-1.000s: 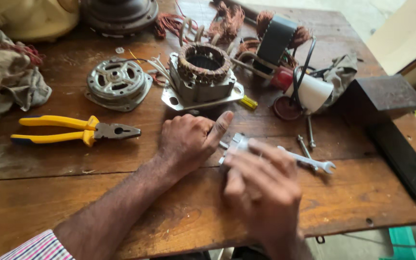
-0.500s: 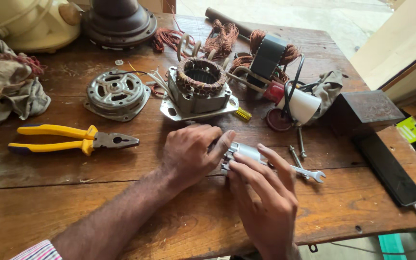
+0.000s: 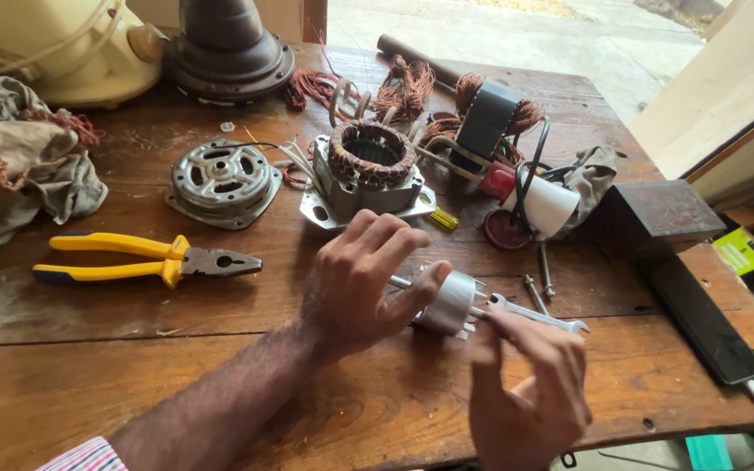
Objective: The person uses a wrench to loosen and remove a nut from a motor rotor shaft. They then remove a small metal washer and inspect the rotor, wiping it with a cloth before reassembling the washer and nut.
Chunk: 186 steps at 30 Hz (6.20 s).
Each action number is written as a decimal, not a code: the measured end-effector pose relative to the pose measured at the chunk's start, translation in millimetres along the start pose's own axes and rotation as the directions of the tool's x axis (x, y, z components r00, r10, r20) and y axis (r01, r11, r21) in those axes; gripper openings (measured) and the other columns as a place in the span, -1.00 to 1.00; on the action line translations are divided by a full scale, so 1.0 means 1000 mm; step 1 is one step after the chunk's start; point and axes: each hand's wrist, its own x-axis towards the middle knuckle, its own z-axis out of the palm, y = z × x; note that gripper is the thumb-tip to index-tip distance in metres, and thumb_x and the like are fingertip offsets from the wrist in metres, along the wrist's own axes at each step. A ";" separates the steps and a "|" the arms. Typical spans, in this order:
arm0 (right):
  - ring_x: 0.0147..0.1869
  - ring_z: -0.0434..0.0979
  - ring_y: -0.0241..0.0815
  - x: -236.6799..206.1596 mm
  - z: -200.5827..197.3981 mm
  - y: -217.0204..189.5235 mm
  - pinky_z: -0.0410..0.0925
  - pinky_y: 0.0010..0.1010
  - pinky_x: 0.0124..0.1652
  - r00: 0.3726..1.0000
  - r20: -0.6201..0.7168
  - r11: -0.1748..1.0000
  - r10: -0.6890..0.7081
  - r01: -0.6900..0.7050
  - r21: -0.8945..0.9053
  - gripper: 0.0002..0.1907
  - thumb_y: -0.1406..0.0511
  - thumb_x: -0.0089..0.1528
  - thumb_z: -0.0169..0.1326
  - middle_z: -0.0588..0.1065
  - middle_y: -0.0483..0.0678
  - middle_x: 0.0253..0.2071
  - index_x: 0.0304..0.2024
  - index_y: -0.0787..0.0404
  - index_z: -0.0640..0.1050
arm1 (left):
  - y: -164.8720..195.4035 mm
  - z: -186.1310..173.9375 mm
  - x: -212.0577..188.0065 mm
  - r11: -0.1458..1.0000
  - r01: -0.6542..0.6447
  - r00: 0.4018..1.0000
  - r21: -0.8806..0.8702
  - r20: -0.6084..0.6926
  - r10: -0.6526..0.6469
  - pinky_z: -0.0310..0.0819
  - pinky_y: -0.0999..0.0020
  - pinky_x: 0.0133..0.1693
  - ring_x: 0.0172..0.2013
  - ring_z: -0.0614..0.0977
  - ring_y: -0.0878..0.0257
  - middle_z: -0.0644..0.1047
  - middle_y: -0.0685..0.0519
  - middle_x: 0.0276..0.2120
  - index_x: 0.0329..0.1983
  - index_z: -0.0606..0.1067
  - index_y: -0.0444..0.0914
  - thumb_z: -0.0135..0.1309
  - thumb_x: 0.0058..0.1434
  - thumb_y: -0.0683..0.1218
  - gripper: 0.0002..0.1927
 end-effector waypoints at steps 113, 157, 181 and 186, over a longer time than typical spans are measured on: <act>0.06 0.53 -0.30 0.092 -0.022 0.064 0.50 -0.43 0.13 0.989 -0.136 0.922 0.059 -0.002 0.387 -0.79 0.55 0.45 0.12 0.47 0.01 0.03 0.09 0.34 0.43 | 0.004 0.017 -0.019 0.912 -0.275 0.961 -0.304 -0.058 0.270 0.48 0.16 0.15 0.07 0.62 0.12 0.56 -0.08 0.07 0.44 0.27 -0.29 -0.07 0.54 0.06 -0.49; 0.13 0.49 -0.03 0.027 -0.067 0.070 0.32 -0.24 0.15 0.626 0.773 0.995 0.097 -0.048 -0.086 -0.66 0.35 -0.06 0.19 0.55 0.00 -0.10 -0.19 0.19 0.67 | -0.014 0.009 -0.006 0.999 0.032 0.950 -0.014 0.313 -0.026 0.21 0.09 0.11 -0.19 0.61 0.16 0.64 -0.02 -0.25 -0.08 0.57 -0.26 -0.10 0.48 0.09 -0.64; 0.20 0.51 -0.21 0.015 -0.073 0.081 0.44 -0.44 0.08 0.724 0.666 0.857 0.179 -0.447 0.256 -0.79 0.56 0.24 0.10 0.48 0.09 0.17 -0.09 0.35 0.63 | -0.013 0.003 -0.003 0.992 -0.046 0.959 -0.113 0.274 0.076 0.24 0.11 0.12 -0.25 0.59 0.19 0.62 0.03 -0.31 -0.21 0.56 -0.23 -0.07 0.44 -0.03 -0.75; 0.12 0.56 -0.23 0.010 -0.073 0.085 0.47 -0.45 0.07 0.725 0.636 0.783 0.265 -0.547 0.297 -0.78 0.58 0.28 0.06 0.52 0.11 0.11 -0.03 0.44 0.59 | -0.005 0.000 -0.004 0.967 -0.088 0.987 -0.240 0.113 0.118 0.29 0.16 0.07 -0.26 0.61 0.20 0.61 0.07 -0.34 -0.17 0.56 -0.26 -0.02 0.43 -0.04 -0.77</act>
